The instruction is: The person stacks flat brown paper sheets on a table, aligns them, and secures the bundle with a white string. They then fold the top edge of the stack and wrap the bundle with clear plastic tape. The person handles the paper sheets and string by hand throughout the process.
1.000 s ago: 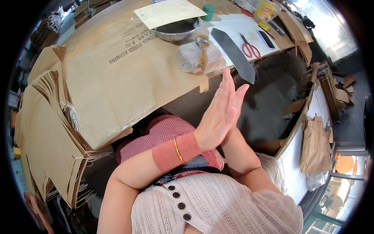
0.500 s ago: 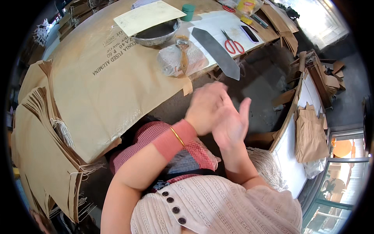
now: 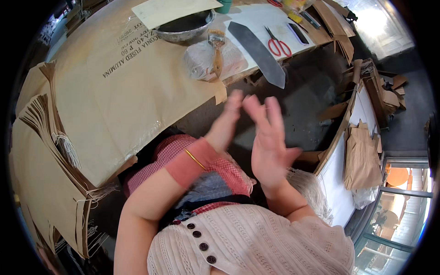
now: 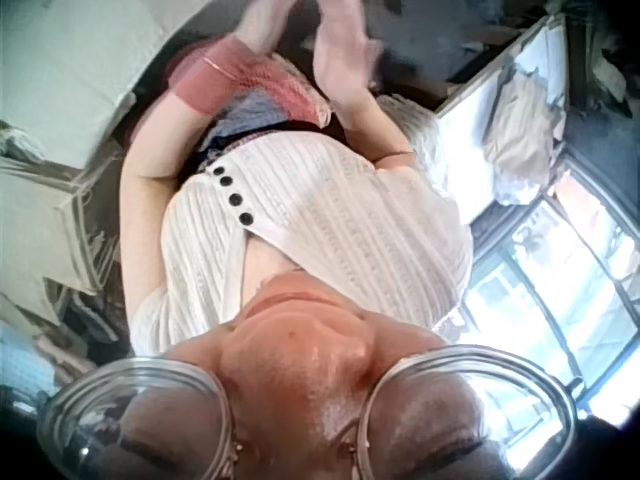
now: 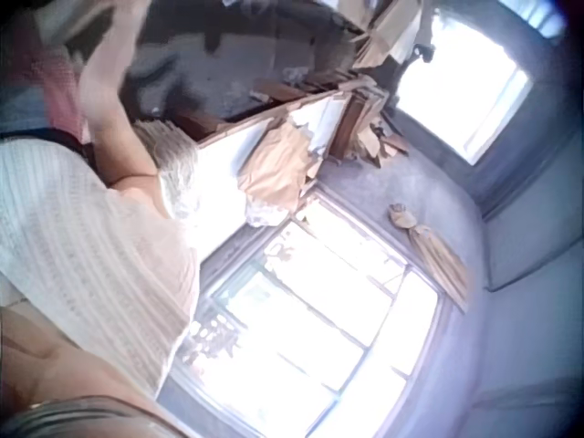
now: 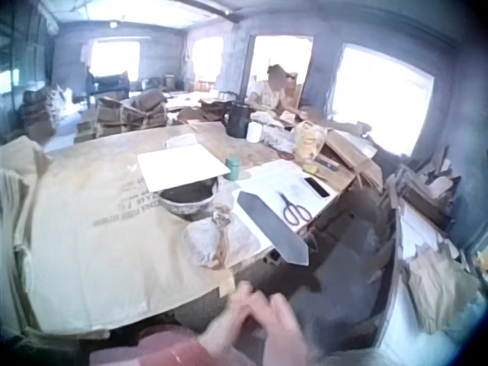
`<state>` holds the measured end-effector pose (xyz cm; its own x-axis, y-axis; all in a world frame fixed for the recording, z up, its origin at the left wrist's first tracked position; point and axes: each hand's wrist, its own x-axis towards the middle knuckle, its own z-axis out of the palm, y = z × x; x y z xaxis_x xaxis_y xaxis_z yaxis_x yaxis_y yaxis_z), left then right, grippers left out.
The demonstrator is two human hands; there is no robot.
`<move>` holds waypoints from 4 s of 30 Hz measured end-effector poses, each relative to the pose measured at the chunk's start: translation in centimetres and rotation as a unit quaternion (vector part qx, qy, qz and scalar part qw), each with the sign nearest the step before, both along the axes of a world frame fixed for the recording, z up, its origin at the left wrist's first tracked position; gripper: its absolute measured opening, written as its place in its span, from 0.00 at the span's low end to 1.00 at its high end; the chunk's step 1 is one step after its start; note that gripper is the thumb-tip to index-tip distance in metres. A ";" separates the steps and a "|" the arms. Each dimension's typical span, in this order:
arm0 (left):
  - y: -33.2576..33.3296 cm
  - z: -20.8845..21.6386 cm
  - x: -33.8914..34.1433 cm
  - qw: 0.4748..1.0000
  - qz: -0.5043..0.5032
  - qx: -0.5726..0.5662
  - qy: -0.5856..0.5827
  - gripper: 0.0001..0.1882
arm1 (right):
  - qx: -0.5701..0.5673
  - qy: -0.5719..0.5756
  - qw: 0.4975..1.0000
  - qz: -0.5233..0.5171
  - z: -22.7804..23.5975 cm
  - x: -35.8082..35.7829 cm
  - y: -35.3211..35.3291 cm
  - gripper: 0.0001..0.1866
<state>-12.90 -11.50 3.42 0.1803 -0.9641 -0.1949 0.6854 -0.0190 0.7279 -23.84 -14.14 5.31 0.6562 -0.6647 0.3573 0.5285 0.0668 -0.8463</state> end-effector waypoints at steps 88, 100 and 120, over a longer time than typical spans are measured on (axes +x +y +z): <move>11.3 5.1 8.4 0.950 0.105 -0.128 0.263 0.32 | -0.387 0.291 0.857 -0.177 3.4 5.4 -0.4 0.05; 11.9 4.9 8.3 0.946 0.044 -0.204 0.247 0.52 | -0.438 0.081 0.876 -0.186 5.0 10.4 2.9 0.02; 10.8 5.0 8.5 0.602 0.301 -0.073 -0.736 0.16 | 0.320 0.102 0.898 0.283 2.1 7.9 2.1 0.38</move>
